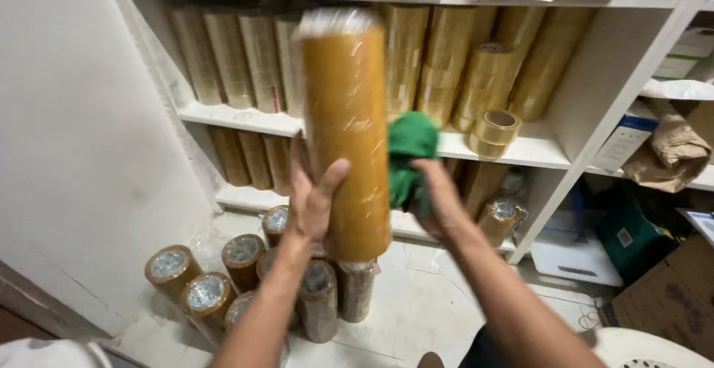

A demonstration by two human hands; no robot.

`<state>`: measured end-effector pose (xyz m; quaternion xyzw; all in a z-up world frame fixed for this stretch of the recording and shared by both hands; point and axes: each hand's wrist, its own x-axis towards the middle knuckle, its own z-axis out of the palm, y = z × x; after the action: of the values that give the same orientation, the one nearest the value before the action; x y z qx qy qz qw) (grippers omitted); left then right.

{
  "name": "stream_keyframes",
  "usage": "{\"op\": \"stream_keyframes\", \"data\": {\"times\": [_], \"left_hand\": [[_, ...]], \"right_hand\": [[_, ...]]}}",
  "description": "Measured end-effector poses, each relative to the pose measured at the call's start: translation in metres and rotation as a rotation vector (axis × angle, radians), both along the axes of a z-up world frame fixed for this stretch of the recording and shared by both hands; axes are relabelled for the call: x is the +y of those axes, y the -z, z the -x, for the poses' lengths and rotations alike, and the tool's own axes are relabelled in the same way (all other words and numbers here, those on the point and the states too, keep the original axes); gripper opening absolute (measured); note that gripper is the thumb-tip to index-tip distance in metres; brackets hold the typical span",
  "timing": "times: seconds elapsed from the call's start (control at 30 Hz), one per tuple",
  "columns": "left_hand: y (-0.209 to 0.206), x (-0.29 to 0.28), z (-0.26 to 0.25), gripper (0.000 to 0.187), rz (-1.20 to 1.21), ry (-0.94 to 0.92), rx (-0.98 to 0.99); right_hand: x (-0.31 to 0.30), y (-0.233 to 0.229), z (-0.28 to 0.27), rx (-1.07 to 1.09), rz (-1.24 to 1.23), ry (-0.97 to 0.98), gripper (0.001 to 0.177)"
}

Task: The person wipes down rolls of plastic wrap and tape with a cloth by hand before arranging them on shelves and the floor.

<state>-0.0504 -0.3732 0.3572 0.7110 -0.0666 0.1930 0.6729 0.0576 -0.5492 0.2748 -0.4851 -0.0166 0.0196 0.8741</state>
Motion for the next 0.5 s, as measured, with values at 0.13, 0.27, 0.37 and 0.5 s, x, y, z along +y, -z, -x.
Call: {"op": "stream_keyframes", "data": {"times": [0.13, 0.27, 0.37, 0.5], "left_hand": [[0.014, 0.01, -0.006, 0.118, 0.183, -0.108, 0.094], [0.006, 0.032, -0.002, 0.101, 0.361, -0.057, 0.027], [0.0, 0.047, 0.003, 0.095, 0.786, 0.055, 0.23], [-0.007, 0.032, 0.024, 0.12, 0.831, 0.248, 0.333]], "right_hand": [[0.027, -0.003, 0.003, -0.313, 0.381, 0.031, 0.057], [0.03, -0.038, 0.05, -0.495, 0.803, 0.08, 0.069], [0.009, -0.012, 0.063, -0.859, 0.993, 0.117, 0.076], [0.025, -0.048, 0.032, -1.248, 1.067, 0.2, 0.087]]}}
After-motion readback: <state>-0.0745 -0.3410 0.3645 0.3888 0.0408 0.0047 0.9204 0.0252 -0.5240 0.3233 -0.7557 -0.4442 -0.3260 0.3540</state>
